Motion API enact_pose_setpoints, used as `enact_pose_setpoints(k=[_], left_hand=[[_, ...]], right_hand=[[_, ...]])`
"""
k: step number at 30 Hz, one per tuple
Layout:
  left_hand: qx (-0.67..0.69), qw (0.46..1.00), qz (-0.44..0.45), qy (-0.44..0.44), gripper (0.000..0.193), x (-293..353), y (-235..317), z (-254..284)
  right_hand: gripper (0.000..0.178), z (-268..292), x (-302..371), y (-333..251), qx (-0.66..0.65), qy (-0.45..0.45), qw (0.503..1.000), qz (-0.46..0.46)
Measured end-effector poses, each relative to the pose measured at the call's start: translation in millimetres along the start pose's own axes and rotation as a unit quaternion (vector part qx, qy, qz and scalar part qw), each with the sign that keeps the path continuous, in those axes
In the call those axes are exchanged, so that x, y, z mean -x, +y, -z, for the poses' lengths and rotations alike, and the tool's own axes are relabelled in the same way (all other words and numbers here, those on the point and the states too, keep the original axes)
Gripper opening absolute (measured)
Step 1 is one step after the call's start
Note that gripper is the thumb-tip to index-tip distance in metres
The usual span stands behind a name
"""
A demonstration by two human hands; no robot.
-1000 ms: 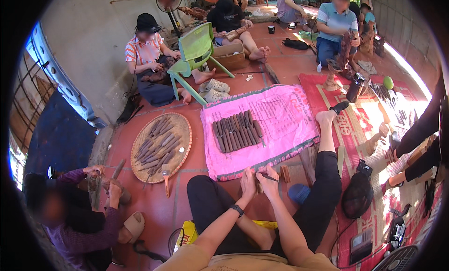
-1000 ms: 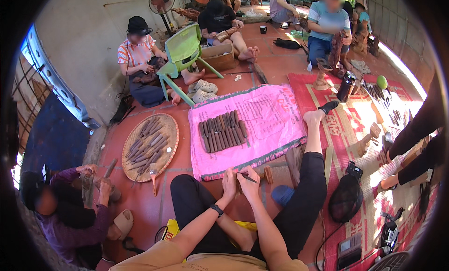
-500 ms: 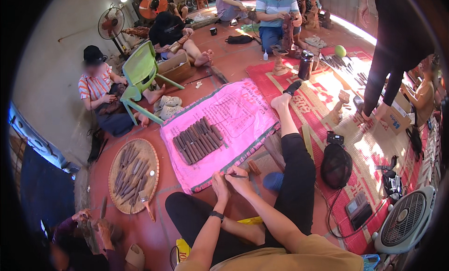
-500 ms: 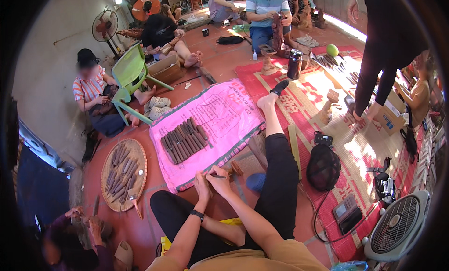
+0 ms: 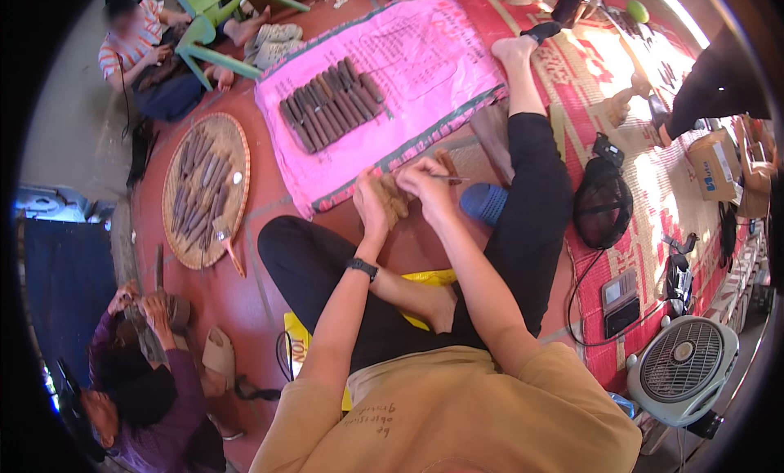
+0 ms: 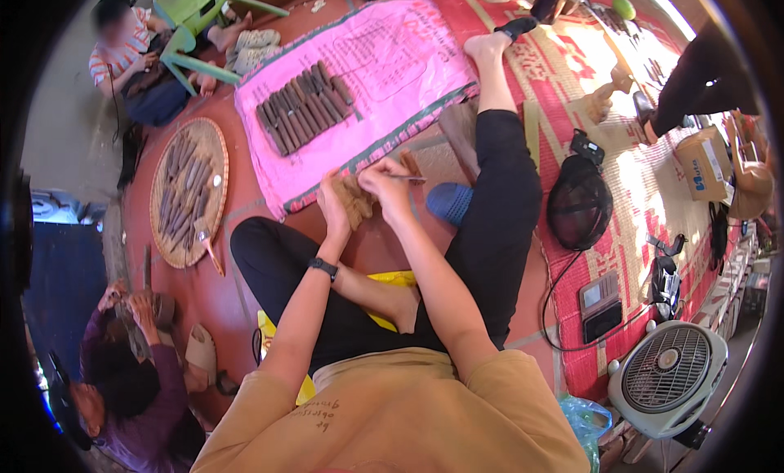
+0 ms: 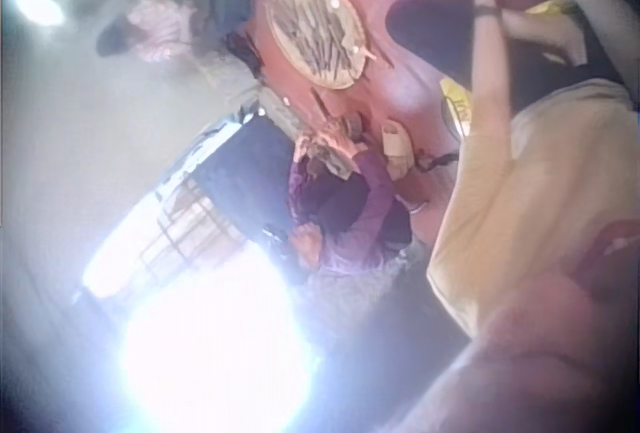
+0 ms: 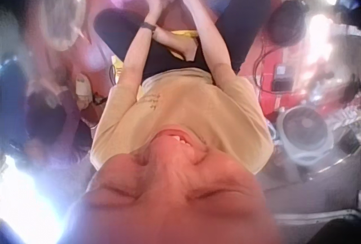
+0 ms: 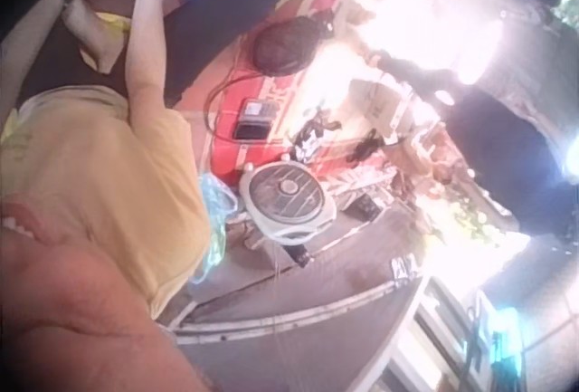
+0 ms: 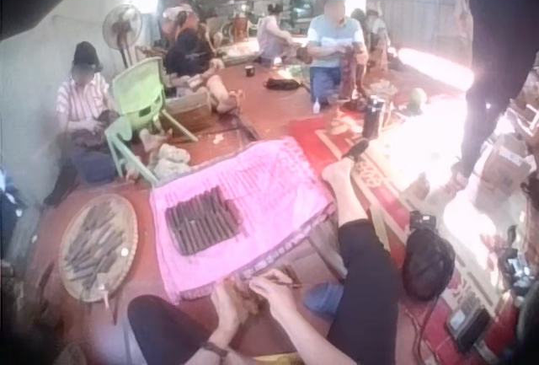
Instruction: The person sits on the floor and uses a small carving knife to shape a piece of wood. They hold the wood in their left hand and carefully carve it with their right hand, occasionally adjusting their grip. Other people are visible in the background performing similar tasks.
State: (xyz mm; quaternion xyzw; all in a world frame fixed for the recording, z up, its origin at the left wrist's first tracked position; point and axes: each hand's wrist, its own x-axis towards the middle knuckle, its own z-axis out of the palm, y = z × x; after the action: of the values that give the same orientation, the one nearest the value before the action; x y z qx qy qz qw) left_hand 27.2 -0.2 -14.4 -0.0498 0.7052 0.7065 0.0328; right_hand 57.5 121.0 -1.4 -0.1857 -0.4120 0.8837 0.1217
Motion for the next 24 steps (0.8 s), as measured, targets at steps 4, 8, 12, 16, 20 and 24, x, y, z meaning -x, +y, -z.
enact_pose_setpoints(k=[4, 8, 12, 16, 20, 24], left_hand=[[-0.039, 0.999, -0.03, 0.003, 0.052, -5, 0, 9], [-0.014, 1.0, 0.002, 0.017, 0.05, 1, 13, -1], [-0.105, 0.992, -0.063, 0.028, 0.048, -1, 8, 3], [-0.121, 0.99, -0.064, 0.033, 0.048, 0, 8, 5], [-0.128, 0.988, -0.077, 0.039, 0.049, 1, 11, 1], [-0.127, 0.989, -0.064, 0.047, 0.049, 1, 13, 1]], right_hand=[[0.011, -13, 6, -19, -0.069, 0.002, 0.997, -0.039], [0.012, -14, 6, -18, -0.036, 0.003, 0.998, -0.044], [0.013, -17, 5, -13, 0.126, -0.01, 0.992, 0.015], [0.015, -17, 4, -6, 0.178, -0.032, 0.982, 0.049], [0.016, -4, -1, -3, 0.184, -0.061, 0.98, 0.049], [0.017, -17, 7, -13, 0.045, 0.007, 0.998, -0.041]])
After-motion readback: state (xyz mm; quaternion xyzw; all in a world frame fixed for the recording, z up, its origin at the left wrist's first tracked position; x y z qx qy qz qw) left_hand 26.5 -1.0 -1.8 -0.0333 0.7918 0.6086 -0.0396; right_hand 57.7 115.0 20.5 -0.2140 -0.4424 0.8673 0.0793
